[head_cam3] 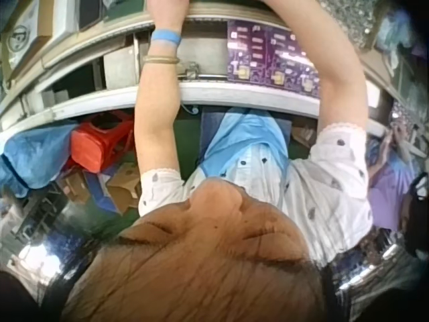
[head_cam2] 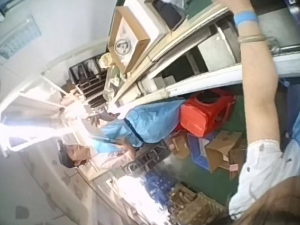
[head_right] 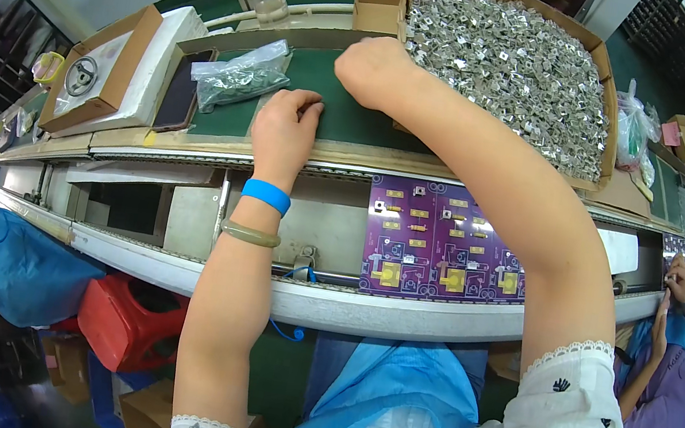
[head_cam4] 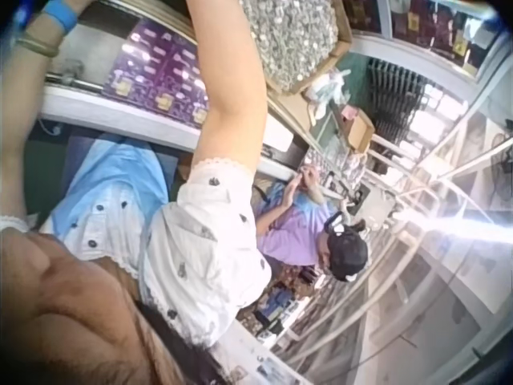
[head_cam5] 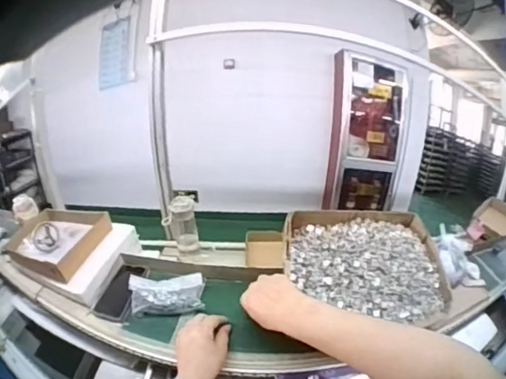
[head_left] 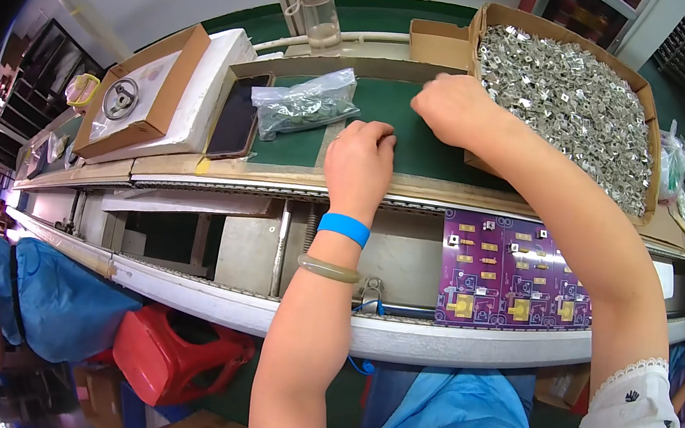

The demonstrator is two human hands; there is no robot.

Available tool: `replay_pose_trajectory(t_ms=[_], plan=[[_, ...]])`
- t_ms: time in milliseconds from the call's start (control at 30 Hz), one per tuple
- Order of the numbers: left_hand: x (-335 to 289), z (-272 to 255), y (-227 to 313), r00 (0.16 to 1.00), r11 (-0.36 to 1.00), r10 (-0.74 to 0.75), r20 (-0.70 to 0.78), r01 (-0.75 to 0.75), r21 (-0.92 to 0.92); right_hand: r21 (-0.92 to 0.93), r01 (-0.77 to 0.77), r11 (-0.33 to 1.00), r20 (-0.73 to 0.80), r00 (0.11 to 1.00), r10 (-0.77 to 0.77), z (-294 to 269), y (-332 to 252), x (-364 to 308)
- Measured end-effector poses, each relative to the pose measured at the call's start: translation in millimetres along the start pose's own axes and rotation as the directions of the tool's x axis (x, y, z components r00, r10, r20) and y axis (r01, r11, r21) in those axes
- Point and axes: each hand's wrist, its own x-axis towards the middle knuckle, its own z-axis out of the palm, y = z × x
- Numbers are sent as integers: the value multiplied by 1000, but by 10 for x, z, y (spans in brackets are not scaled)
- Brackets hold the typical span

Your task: The person places small silver electronic components onto a purple circuit board by hand. They pick components from a large cardboard box and insert them into designated slots on the board, occasionally adjusting their position. The person works at a long assembly table in a factory setting.

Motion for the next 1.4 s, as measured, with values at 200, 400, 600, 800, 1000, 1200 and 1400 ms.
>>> replay_pose_trajectory(t_ms=[200,400,600,800,1000,1200,1400], plan=[[8,-2,-10,1000,999,22,19,-22,23,32,27,999,-9,1000,-27,-124,97,-64],[18,-25,-13,997,997,68,29,-67,-36,-111,31,993,60,998,-25,-64,15,-128],[142,-270,-188,959,998,4,-285,-20,-51,396,-48,917,-65,995,80,-192,-203,201],[173,-513,-534,895,982,-188,-405,182,-53,519,-64,852,-127,980,151,-52,-609,582],[186,-518,-545,892,951,-307,-331,278,-133,476,-75,876,-95,986,136,91,-543,837],[200,-511,-616,895,953,-301,-329,299,-56,638,126,760,-32,990,-137,13,-382,743],[105,-386,-231,985,845,-91,-148,155,511,691,-101,716,-156,946,284,248,-57,875]])
